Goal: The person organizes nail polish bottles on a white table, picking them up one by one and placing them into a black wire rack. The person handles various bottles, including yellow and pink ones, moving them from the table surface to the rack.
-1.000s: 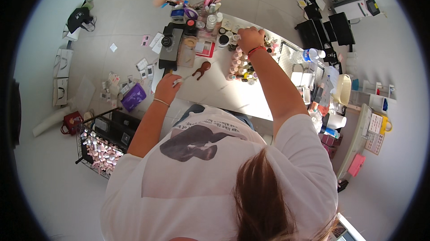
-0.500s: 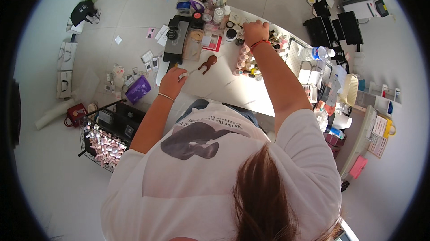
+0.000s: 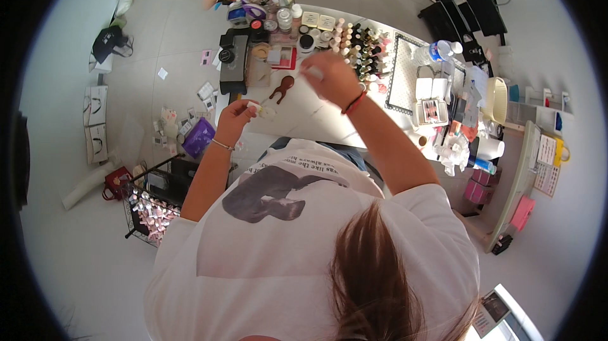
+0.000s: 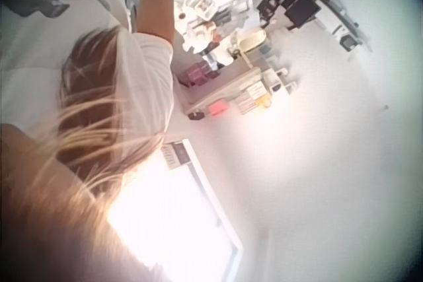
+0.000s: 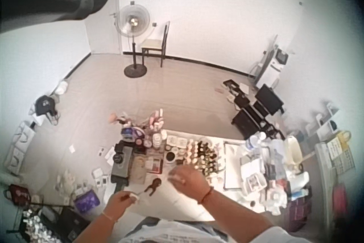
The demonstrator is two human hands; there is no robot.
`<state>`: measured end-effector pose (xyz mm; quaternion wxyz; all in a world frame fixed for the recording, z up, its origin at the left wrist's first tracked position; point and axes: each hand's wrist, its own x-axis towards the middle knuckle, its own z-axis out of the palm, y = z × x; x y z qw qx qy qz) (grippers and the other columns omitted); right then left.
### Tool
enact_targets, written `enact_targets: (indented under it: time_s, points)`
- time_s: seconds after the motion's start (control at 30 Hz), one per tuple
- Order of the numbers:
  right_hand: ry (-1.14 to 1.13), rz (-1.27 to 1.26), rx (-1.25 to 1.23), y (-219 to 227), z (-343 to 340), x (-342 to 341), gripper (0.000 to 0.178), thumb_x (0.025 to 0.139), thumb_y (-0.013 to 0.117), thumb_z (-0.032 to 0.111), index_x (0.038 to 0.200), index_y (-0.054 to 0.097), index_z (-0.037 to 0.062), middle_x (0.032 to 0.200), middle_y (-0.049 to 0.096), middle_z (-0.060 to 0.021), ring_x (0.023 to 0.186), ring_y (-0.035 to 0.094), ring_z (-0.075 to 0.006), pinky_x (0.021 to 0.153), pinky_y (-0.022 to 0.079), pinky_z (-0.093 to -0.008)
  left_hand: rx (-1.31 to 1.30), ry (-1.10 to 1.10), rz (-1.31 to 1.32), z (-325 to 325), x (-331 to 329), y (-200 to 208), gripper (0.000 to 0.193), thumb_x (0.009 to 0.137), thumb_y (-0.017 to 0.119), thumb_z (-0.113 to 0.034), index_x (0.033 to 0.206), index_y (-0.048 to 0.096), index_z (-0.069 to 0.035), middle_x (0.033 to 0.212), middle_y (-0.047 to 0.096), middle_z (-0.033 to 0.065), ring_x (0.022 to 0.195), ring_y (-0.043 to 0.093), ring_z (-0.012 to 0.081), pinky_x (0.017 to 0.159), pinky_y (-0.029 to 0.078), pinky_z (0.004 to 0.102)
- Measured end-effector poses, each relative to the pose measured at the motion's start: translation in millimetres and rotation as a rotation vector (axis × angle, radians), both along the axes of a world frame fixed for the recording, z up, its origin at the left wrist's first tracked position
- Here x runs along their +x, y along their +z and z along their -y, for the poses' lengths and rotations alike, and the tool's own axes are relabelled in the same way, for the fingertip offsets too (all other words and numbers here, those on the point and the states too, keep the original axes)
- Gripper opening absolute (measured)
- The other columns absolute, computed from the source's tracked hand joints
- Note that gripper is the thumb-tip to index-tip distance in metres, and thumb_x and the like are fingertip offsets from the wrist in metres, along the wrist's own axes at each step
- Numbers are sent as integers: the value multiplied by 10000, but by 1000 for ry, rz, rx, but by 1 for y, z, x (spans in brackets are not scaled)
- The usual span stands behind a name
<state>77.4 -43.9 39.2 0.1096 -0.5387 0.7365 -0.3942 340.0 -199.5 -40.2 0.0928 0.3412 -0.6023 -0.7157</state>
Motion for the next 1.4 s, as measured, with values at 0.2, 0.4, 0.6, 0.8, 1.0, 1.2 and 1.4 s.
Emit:
enact_targets:
  time_s: [0.2,0.4,0.6,0.8,1.0,1.2,1.4]
  points:
    - [178,421,177,2,-34,62,403,792,788,251,1116,640,62,957,686,-86,834,659,-245,748,533,-359,-169,-307,-27,-28,-49,46,167,873,747,-91,979,666,8,862,683,17,775,622,67,707,494,218]
    - [-64,443,213,-2,-71,55,346,792,766,216,1076,677,39,831,679,-107,731,664,-238,674,531,-350,-161,-477,-12,-56,-85,39,217,871,749,-89,1038,654,13,901,690,29,821,658,89,735,514,227]
    - [-265,471,214,-35,-120,47,275,758,788,175,970,711,19,892,693,-142,766,684,-241,703,544,-349,-83,-688,-85,-73,-108,31,259,907,703,-107,1144,654,-14,1035,696,45,927,648,110,811,513,254]
    - [-575,191,159,-79,-169,10,216,728,784,89,931,720,57,883,671,-113,739,652,-262,677,537,-370,-326,-732,-16,-78,-117,17,235,916,657,-123,1131,653,-30,1016,698,74,874,649,143,792,524,295]
    - [-610,47,223,-108,-168,-7,181,747,707,107,926,700,75,898,689,-119,824,664,-326,727,543,-413,-218,-522,103,-71,-109,-25,407,907,659,-127,1291,542,-60,1099,668,91,893,649,157,788,520,288]
    - [-576,0,226,-121,-161,-10,189,748,713,101,934,687,79,907,692,-113,851,662,-323,747,544,-417,-96,-492,225,-71,-121,-43,538,899,675,-155,1381,450,-72,1229,621,126,959,636,179,785,521,299]
    - [-542,13,257,-120,-159,-15,297,747,769,146,984,605,75,930,681,-116,851,660,-325,735,540,-430,-1,-393,324,-87,-130,-44,676,887,687,-199,1456,342,-80,1316,579,141,1048,617,206,791,523,318]
